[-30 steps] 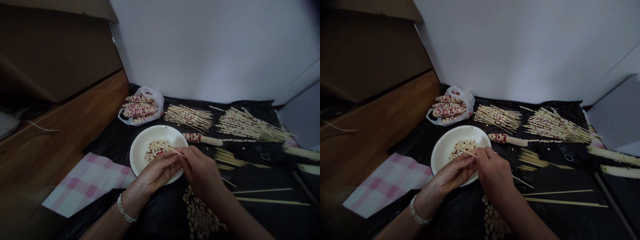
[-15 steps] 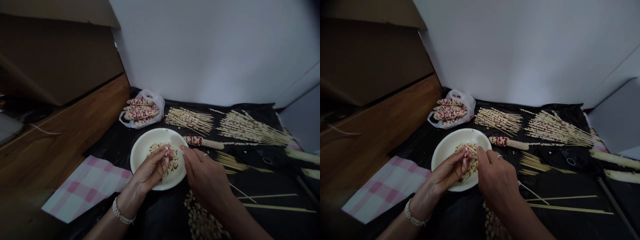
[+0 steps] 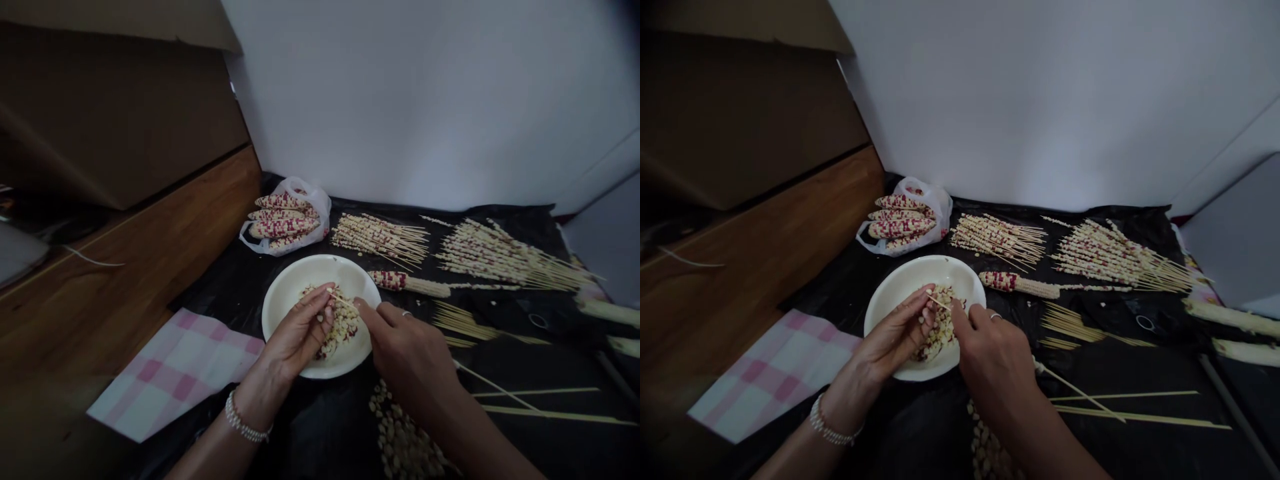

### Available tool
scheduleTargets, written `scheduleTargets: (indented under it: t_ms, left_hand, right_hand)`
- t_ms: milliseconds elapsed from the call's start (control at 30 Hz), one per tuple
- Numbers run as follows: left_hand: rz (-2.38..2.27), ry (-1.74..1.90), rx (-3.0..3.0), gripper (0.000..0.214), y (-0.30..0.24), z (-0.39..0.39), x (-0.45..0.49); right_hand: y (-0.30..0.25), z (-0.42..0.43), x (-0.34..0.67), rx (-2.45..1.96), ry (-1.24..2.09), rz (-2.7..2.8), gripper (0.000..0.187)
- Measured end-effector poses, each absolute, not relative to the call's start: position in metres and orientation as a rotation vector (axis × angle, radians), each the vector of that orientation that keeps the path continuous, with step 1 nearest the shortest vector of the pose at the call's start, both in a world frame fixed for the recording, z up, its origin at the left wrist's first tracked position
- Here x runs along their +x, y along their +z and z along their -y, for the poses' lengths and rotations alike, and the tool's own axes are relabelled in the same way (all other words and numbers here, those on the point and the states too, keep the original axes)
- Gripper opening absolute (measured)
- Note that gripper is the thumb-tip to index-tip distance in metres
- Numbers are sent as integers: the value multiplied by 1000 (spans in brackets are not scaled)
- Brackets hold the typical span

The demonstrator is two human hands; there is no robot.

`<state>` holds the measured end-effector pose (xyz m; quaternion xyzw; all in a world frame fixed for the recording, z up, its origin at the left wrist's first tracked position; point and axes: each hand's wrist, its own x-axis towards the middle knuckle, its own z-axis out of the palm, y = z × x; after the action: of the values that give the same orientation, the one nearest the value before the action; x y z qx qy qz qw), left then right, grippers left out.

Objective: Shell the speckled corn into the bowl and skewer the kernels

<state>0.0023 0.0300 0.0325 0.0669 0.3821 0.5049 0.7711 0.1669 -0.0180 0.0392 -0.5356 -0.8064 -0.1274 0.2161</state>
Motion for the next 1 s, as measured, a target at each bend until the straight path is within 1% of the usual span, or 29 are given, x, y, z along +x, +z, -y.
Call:
scheduleTargets:
  t_ms: [267,500,1000]
  left_hand:
    - [-828,1096,161,23,33,-26,4]
    - [-790,1106,70,14,33,-28,5]
    - [-857,1137,167,19,34,-28,6]
  right_hand:
    - [39,18,167,-1524,-383,2230,41]
    - [41,19,166,-1526,-391,2245,40]
    - [48,27,161,-1532,-492,2244,41]
